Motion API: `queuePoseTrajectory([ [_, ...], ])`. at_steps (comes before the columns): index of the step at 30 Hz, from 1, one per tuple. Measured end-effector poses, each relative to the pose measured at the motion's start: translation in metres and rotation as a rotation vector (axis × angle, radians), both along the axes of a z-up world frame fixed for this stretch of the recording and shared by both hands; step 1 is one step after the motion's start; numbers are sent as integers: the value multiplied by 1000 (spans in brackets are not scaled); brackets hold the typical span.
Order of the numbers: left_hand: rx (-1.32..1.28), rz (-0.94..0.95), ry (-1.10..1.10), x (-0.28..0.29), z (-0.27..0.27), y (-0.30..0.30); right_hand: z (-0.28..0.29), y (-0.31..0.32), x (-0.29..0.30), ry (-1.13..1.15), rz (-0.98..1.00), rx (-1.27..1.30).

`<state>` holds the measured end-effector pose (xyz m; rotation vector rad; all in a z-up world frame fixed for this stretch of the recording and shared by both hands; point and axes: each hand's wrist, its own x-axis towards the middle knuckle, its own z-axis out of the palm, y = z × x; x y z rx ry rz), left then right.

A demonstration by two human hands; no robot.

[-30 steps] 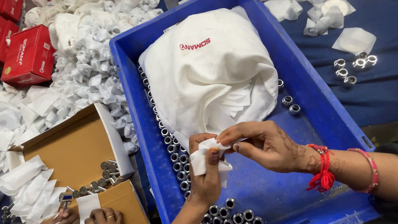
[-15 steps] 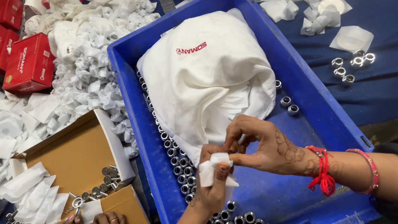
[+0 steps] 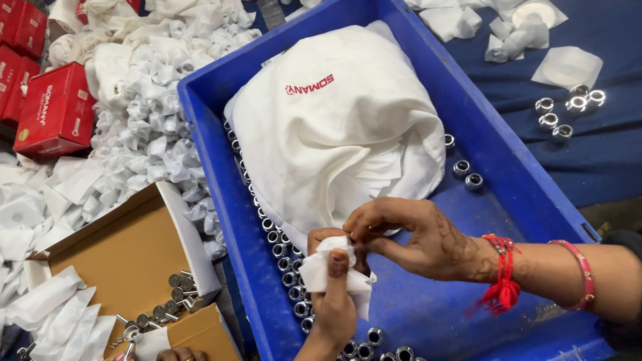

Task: The person wraps individual metal components in white foam sheets and places them into a blue container.

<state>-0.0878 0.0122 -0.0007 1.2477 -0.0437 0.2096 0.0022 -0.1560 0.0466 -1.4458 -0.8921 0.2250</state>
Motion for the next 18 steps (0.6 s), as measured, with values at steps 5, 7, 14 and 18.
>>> queuePoseTrajectory([
  [5, -21, 41, -7, 1, 0, 4, 1, -3, -7, -183, 11, -97],
  [7, -31, 53, -12, 0, -1, 6, 2, -3, -8, -180, 50, -129],
  [14, 297, 40, -145, -6, -5, 10, -2, -6, -9, -66, 242, -179],
  [18, 332, 30, -167, -6, 6, 13, -4, -8, -10, -80, 319, -156],
])
